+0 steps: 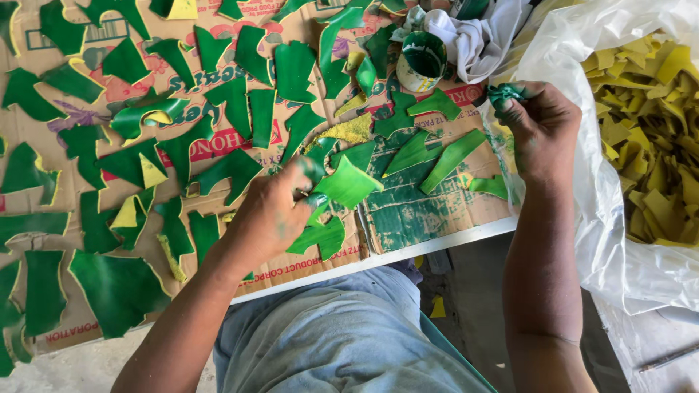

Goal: The person paints green foam cutouts on a table using a cloth to apply green paint from a small container. They repeatedly pick up cutouts, apply paint, and place them back on the table.

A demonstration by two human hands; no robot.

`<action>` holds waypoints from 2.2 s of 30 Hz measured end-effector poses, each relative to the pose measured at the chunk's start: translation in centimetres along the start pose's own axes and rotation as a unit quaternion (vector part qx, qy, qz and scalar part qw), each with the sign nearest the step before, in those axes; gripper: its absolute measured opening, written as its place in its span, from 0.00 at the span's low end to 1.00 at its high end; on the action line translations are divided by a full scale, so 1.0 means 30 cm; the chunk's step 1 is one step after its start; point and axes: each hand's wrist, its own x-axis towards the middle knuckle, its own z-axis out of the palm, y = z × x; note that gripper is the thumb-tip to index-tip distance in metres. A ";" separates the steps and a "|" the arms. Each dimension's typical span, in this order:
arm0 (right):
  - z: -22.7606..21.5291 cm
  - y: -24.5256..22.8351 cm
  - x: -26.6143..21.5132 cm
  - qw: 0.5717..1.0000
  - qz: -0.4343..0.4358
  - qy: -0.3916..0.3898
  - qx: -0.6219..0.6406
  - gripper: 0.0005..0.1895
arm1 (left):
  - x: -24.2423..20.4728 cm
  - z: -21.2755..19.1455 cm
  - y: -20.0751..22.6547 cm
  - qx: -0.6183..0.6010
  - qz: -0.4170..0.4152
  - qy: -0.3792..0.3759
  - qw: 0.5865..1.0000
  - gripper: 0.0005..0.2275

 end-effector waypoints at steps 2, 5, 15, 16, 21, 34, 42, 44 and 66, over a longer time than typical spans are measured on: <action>0.009 -0.002 0.014 1.000 -0.006 -0.004 -0.002 0.05 | 0.010 -0.009 0.015 -0.078 -0.051 0.014 0.996 0.18; 0.008 -0.014 0.021 0.999 -0.009 0.004 -0.053 0.04 | 0.029 0.005 0.022 -0.161 -0.014 0.004 0.987 0.20; 0.067 0.016 0.191 0.981 -0.055 -0.031 -0.186 0.09 | 0.086 0.215 0.036 -0.209 0.012 -0.046 0.977 0.17; 0.084 0.030 0.241 0.964 -0.056 -0.027 -0.259 0.11 | 0.103 0.257 0.050 -0.177 0.013 -0.069 0.982 0.15; 0.185 0.183 0.460 0.831 -0.155 -0.128 -0.519 0.09 | 0.092 0.315 0.046 0.121 0.191 -0.006 0.974 0.17; 0.245 0.407 0.603 0.732 -0.157 -0.210 -0.629 0.07 | 0.043 0.370 -0.011 0.152 0.190 -0.079 0.967 0.09; 0.084 -0.019 0.129 0.904 -0.045 -0.132 -0.404 0.16 | 0.053 0.365 -0.055 0.089 0.170 -0.025 0.981 0.10; 0.099 -0.064 -0.032 0.908 -0.064 -0.150 -0.386 0.09 | 0.032 0.370 -0.045 0.099 0.196 0.037 0.975 0.13; 0.359 -0.037 -0.438 0.876 -0.133 -0.285 -0.364 0.12 | -0.014 0.379 -0.130 0.044 0.129 0.017 0.991 0.10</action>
